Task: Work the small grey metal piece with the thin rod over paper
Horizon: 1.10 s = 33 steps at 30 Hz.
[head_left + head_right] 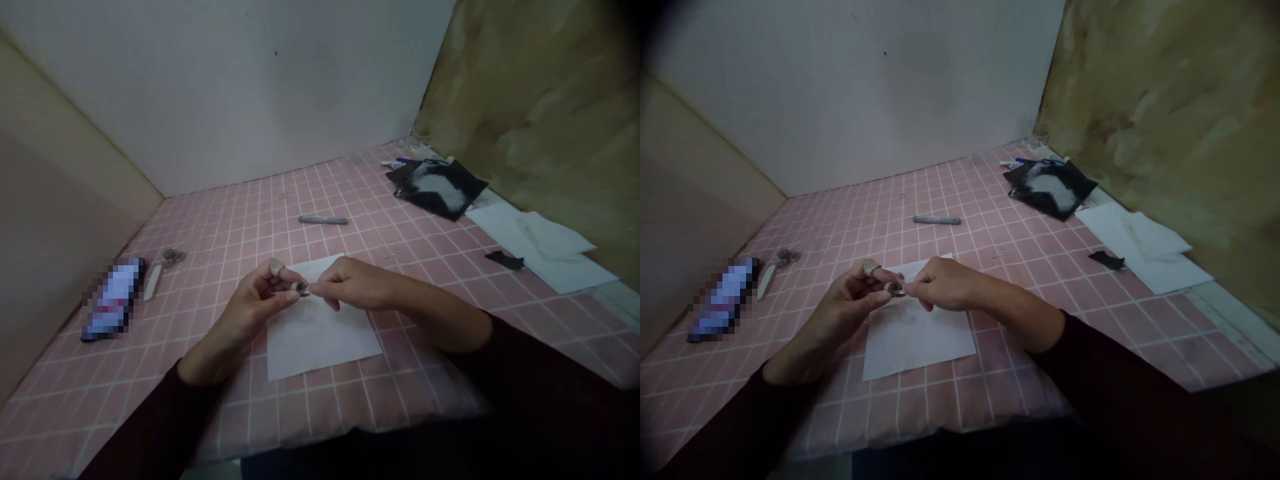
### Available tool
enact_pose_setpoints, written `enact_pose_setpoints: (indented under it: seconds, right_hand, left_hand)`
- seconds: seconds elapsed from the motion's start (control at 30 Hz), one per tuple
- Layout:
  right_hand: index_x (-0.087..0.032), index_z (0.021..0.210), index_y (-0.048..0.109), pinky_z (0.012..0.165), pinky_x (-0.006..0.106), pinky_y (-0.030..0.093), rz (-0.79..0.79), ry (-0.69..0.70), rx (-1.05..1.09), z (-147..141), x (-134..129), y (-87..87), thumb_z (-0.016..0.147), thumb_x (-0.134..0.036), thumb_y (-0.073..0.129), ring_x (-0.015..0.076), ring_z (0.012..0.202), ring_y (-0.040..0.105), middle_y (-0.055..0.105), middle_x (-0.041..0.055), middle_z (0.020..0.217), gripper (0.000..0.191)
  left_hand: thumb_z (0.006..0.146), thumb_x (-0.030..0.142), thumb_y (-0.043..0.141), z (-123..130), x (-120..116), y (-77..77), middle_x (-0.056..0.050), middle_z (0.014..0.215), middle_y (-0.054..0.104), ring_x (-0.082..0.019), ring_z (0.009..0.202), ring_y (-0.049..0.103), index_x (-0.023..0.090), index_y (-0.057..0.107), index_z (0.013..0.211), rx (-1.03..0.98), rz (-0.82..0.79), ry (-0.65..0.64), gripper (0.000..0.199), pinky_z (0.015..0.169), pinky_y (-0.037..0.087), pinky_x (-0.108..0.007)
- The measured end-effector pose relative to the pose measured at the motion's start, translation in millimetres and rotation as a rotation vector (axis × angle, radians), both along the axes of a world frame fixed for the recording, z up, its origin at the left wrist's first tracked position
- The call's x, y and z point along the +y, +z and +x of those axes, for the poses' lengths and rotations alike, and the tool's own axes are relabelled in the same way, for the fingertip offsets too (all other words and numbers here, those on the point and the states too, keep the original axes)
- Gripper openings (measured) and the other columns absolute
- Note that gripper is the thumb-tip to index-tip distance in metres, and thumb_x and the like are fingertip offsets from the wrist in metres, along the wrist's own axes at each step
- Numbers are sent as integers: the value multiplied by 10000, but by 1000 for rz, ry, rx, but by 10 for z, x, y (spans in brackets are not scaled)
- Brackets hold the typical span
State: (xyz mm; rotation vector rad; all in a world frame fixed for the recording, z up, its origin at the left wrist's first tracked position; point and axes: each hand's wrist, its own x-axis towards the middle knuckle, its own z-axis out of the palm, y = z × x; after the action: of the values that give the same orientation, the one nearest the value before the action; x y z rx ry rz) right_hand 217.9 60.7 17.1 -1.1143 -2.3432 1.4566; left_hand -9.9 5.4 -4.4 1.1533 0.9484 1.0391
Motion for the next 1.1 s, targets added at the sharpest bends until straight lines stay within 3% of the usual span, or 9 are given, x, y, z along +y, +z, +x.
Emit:
enact_pose_setpoints:
  seconds: [0.2,0.33,0.67,1.1]
  right_hand:
    - [-159,552,548,559,287,250,16,-23,-19,15,-11,44,919,-382,509,85,497,331,328,-55,475,431]
    - [-155,559,551,577,283,259,104,-39,-17,-25,-44,51,922,-378,501,85,509,377,403,-40,490,429]
    - [-143,566,547,579,277,239,252,-51,-23,-47,-70,70,935,-330,525,70,511,372,410,-44,492,414]
    - [-148,562,509,579,276,243,283,-1,-38,-4,-63,87,933,-318,539,70,515,379,421,-40,509,409]
  left_hand:
    - [784,159,793,35,-9,35,-26,954,728,-130,875,673,176,652,909,14,32,56,189,822,516,-236]
    - [803,182,776,37,-12,42,-27,923,728,-143,841,682,174,644,919,4,-19,21,176,817,521,-265]
    - [826,226,763,-3,29,9,-26,839,722,-135,794,678,157,651,920,-8,-42,-15,162,818,508,-253]
    - [825,254,760,-17,33,-21,-46,780,733,-125,680,664,132,682,908,-66,-134,-78,167,723,524,-238]
